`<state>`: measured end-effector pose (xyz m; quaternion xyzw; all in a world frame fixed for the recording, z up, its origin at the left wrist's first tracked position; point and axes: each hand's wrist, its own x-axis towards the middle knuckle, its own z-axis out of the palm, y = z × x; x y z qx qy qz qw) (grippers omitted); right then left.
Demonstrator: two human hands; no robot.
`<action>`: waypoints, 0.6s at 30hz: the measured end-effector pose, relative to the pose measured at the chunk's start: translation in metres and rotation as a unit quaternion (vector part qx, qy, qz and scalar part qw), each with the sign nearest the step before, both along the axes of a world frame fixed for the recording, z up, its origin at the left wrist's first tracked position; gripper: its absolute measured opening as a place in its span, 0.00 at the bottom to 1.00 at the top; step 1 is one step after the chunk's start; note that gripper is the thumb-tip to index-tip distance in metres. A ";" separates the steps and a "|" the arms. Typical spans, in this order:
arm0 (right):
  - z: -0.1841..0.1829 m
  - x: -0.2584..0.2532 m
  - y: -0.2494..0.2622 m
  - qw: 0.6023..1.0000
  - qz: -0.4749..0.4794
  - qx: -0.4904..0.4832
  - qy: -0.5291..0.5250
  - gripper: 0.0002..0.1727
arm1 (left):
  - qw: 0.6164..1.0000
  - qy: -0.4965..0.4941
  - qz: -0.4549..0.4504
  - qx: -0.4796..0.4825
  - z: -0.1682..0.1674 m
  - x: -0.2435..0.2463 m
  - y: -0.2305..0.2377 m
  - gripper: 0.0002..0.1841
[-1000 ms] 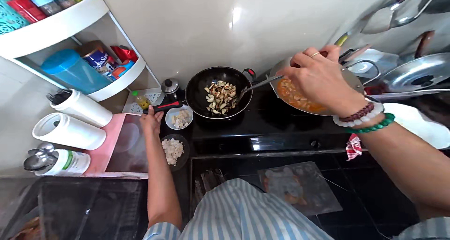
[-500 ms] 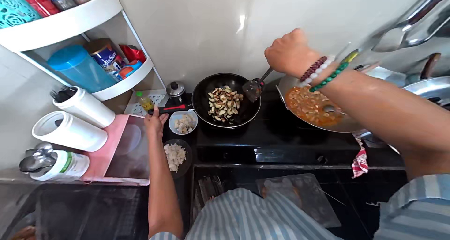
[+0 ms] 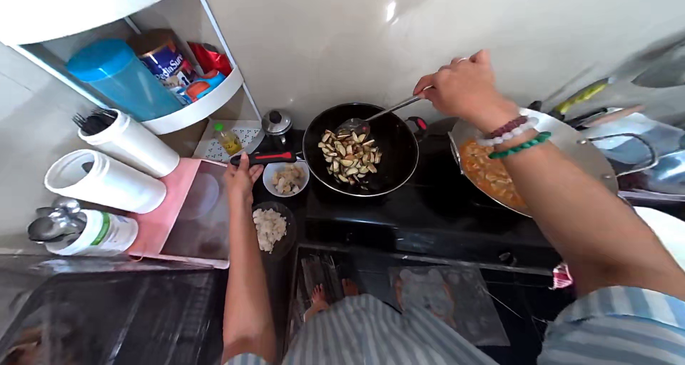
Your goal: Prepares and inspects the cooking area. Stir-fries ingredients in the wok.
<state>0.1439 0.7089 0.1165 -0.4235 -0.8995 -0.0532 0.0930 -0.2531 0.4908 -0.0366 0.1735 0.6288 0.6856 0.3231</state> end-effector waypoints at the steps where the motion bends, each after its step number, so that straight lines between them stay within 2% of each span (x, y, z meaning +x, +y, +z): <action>1: 0.012 0.000 -0.021 0.999 0.013 0.041 -0.005 0.10 | 1.000 0.004 -0.005 0.004 0.000 0.000 0.000 0.23; 4: 0.034 0.006 -0.071 0.992 0.023 0.116 -0.041 0.11 | 1.000 0.016 -0.017 0.003 0.000 0.004 -0.006 0.26; 8: 0.045 0.015 -0.084 0.987 -0.051 0.101 -0.116 0.09 | 1.000 0.014 -0.015 0.004 0.001 0.003 -0.005 0.26; 11: 0.041 0.013 -0.065 0.976 -0.127 0.052 -0.170 0.05 | 1.000 -0.003 -0.005 0.010 0.002 0.001 0.000 0.25; 13: 0.033 0.012 -0.042 0.974 -0.152 0.018 -0.169 0.06 | 1.000 -0.006 -0.004 0.013 0.004 -0.002 0.003 0.24; 18: -0.012 0.007 0.053 0.986 -0.110 -0.092 -0.080 0.10 | 1.000 -0.007 0.001 0.001 0.005 -0.011 0.015 0.21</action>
